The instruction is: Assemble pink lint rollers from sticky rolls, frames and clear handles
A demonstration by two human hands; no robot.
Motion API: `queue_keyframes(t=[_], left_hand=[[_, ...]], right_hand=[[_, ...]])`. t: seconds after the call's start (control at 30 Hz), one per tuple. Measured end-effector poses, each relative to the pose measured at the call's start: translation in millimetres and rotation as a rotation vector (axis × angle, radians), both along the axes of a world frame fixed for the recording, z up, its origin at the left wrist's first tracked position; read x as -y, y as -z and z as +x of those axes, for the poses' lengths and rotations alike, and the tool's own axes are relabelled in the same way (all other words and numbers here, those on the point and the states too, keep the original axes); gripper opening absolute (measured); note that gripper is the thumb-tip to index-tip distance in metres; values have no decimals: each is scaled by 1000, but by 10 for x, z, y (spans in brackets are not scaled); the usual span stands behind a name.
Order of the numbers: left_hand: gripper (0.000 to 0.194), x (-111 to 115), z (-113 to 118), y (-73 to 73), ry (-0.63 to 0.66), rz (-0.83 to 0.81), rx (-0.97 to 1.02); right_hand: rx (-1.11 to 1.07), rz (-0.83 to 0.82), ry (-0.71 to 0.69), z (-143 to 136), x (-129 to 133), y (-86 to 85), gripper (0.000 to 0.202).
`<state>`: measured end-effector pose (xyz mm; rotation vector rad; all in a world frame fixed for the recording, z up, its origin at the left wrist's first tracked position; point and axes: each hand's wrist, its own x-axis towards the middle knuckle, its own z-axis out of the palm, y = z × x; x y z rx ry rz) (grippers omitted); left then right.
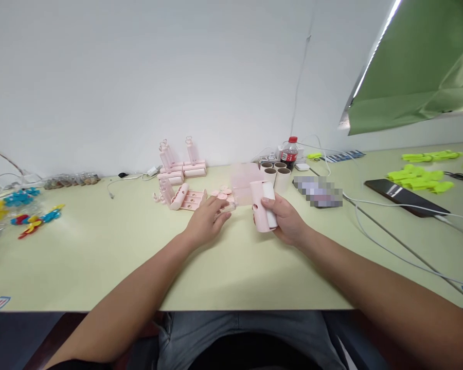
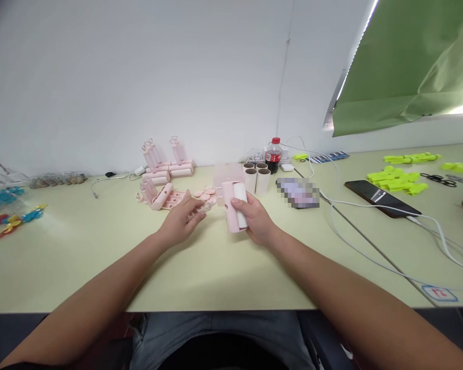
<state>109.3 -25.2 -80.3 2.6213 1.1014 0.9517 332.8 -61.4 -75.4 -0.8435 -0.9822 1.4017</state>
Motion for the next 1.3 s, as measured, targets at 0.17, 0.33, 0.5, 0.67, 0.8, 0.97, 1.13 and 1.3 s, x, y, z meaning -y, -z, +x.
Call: queue_keyframes(t=[0.17, 0.33, 0.5, 0.67, 0.8, 0.97, 1.13, 1.3], left_hand=[[27, 128, 12, -69, 90, 112, 107], [28, 147, 24, -38, 178, 137, 104], [34, 141, 19, -21, 247, 122, 108], [38, 145, 12, 4, 233, 44, 104], [37, 135, 9, 27, 243, 57, 96], [30, 134, 30, 22, 253, 131, 135], [24, 142, 38, 4, 197, 190, 151], [22, 144, 43, -13, 168, 233, 113]], right_hand=[[-20, -1, -18, -23, 7, 2, 36], [-34, 18, -52, -23, 21, 21, 32], [-42, 19, -55, -35, 36, 15, 33], [-55, -7, -87, -57, 54, -17, 38], [-69, 10, -130, -66, 66, -16, 38], [-67, 20, -128, -63, 65, 18, 35], [-64, 37, -128, -53, 44, 41, 32], [-44, 26, -115, -61, 45, 33, 35]])
